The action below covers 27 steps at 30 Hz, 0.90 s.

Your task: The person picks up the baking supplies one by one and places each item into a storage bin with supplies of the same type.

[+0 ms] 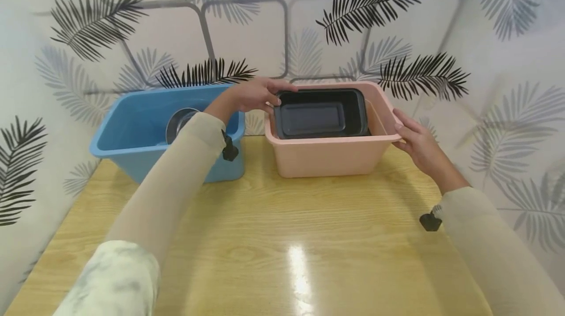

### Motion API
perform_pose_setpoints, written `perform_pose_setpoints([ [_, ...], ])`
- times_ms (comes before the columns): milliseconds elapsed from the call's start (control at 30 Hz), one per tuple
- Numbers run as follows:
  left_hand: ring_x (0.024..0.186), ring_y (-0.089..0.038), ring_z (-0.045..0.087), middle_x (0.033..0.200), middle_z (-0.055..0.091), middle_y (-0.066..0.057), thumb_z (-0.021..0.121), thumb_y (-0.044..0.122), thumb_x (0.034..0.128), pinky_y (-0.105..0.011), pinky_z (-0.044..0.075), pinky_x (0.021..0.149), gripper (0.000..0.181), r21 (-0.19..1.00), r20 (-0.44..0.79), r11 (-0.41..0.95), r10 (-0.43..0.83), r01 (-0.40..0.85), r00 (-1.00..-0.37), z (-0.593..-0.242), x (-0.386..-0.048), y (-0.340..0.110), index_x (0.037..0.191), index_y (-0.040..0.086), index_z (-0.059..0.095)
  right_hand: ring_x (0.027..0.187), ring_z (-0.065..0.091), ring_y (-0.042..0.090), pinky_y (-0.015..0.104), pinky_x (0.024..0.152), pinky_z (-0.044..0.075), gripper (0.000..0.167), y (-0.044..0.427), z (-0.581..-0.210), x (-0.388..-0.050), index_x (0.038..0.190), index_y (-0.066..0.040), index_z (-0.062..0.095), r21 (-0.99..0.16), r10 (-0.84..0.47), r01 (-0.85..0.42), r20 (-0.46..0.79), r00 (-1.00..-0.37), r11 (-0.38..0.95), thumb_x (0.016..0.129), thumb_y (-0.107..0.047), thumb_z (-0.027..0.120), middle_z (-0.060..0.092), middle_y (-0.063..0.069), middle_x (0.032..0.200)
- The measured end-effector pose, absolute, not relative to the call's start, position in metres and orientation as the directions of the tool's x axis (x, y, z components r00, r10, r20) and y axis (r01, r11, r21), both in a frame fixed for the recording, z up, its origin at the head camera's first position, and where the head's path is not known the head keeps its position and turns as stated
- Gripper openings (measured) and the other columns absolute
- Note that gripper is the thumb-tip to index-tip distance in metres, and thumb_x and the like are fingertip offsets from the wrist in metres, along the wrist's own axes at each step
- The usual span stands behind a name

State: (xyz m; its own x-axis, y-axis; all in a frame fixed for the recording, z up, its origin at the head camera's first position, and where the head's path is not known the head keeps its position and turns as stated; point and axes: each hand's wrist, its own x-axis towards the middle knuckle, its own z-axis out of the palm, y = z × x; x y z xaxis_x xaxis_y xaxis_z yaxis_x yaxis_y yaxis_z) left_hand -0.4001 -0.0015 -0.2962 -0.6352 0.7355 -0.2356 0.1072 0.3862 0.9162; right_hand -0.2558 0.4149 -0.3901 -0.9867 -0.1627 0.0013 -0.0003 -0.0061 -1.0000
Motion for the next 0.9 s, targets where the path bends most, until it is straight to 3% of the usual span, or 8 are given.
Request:
perform_pose_setpoints([
  [100, 0.054, -0.012, 0.031, 0.154, 0.032, -0.012, 0.046, -0.009, 0.0997, -0.025, 0.039, 0.055, 0.061, 0.904, -0.253, 0.408, 0.755, 0.131, -0.605, -0.301, -0.402, 0.008, 0.153, 0.022, 0.047, 0.157, 0.001, 0.026, 0.014, 0.106, 0.045, 0.065, 0.415, -0.391, -0.255, 0.164, -0.015, 0.008, -1.000, -0.161, 0.001, 0.001, -0.987, -0.010, 0.109, -0.023, 0.043, -0.002, -0.004, 0.171],
  [300, 0.056, -0.010, 0.032, 0.117, 0.039, -0.008, 0.042, -0.017, 0.0961, -0.022, 0.038, 0.050, 0.065, 0.901, -0.318, 0.431, 0.733, 0.049, -0.601, -0.310, -0.401, 0.020, 0.151, 0.018, 0.050, 0.157, 0.007, 0.025, 0.018, 0.111, 0.041, 0.065, 0.414, -0.391, -0.254, 0.164, -0.019, 0.009, -1.000, -0.147, 0.019, -0.021, -0.989, 0.011, 0.109, -0.026, 0.044, 0.000, -0.002, 0.171],
  [400, 0.057, -0.010, 0.030, 0.119, 0.038, -0.007, 0.040, -0.017, 0.0959, -0.023, 0.037, 0.051, 0.067, 0.900, -0.316, 0.433, 0.736, 0.057, -0.599, -0.311, -0.401, 0.023, 0.153, 0.017, 0.046, 0.157, 0.008, 0.025, 0.021, 0.116, 0.037, 0.066, 0.413, -0.390, -0.254, 0.164, -0.019, 0.010, -1.000, -0.142, 0.023, -0.026, -0.990, 0.021, 0.109, -0.027, 0.044, 0.001, -0.002, 0.172],
  [567, 0.054, -0.010, 0.030, 0.145, 0.037, -0.016, 0.040, -0.016, 0.0970, -0.023, 0.039, 0.052, 0.066, 0.887, -0.299, 0.451, 0.731, 0.104, -0.614, -0.313, -0.406, 0.025, 0.155, 0.016, 0.043, 0.157, 0.007, 0.027, 0.021, 0.116, 0.038, 0.066, 0.412, -0.389, -0.255, 0.164, -0.018, 0.009, -1.000, -0.152, 0.019, -0.021, -0.988, 0.016, 0.109, -0.026, 0.044, 0.000, -0.002, 0.172],
  [700, 0.051, -0.009, 0.031, 0.121, 0.051, -0.023, 0.040, -0.016, 0.0962, -0.023, 0.038, 0.051, 0.064, 0.877, -0.284, 0.467, 0.697, 0.115, -0.659, -0.315, -0.409, 0.027, 0.152, 0.014, 0.047, 0.157, 0.005, 0.028, 0.017, 0.108, 0.044, 0.066, 0.411, -0.387, -0.254, 0.164, -0.017, 0.009, -1.000, -0.159, 0.015, -0.016, -0.987, 0.008, 0.109, -0.025, 0.044, -0.001, 0.000, 0.172],
  [767, 0.054, -0.009, 0.035, 0.118, 0.054, -0.021, 0.040, -0.015, 0.0970, -0.022, 0.040, 0.054, 0.062, 0.869, -0.280, 0.479, 0.683, 0.123, -0.675, -0.316, -0.409, 0.028, 0.152, 0.013, 0.047, 0.157, 0.005, 0.029, 0.013, 0.102, 0.047, 0.066, 0.411, -0.388, -0.254, 0.164, -0.017, 0.009, -1.000, -0.159, 0.015, -0.016, -0.987, 0.008, 0.109, -0.025, 0.044, 0.000, 0.001, 0.172],
  [833, 0.057, -0.010, 0.034, 0.126, 0.055, -0.018, 0.042, -0.013, 0.0975, -0.022, 0.040, 0.054, 0.060, 0.855, -0.276, 0.499, 0.668, 0.140, -0.691, -0.316, -0.409, 0.029, 0.152, 0.012, 0.047, 0.157, 0.006, 0.029, 0.011, 0.099, 0.048, 0.066, 0.411, -0.388, -0.254, 0.164, -0.017, 0.009, -1.000, -0.157, 0.017, -0.018, -0.987, 0.007, 0.109, -0.026, 0.044, 0.000, 0.001, 0.172],
  [900, 0.073, -0.012, 0.050, 0.150, 0.047, -0.014, 0.043, -0.012, 0.0978, -0.022, 0.038, 0.056, 0.059, 0.852, -0.271, 0.503, 0.663, 0.148, -0.698, -0.315, -0.408, 0.030, 0.152, 0.011, 0.046, 0.157, 0.005, 0.029, 0.010, 0.095, 0.049, 0.065, 0.411, -0.388, -0.255, 0.164, -0.017, 0.009, -1.000, -0.160, 0.015, -0.015, -0.987, 0.000, 0.109, -0.025, 0.044, -0.001, 0.001, 0.172],
])
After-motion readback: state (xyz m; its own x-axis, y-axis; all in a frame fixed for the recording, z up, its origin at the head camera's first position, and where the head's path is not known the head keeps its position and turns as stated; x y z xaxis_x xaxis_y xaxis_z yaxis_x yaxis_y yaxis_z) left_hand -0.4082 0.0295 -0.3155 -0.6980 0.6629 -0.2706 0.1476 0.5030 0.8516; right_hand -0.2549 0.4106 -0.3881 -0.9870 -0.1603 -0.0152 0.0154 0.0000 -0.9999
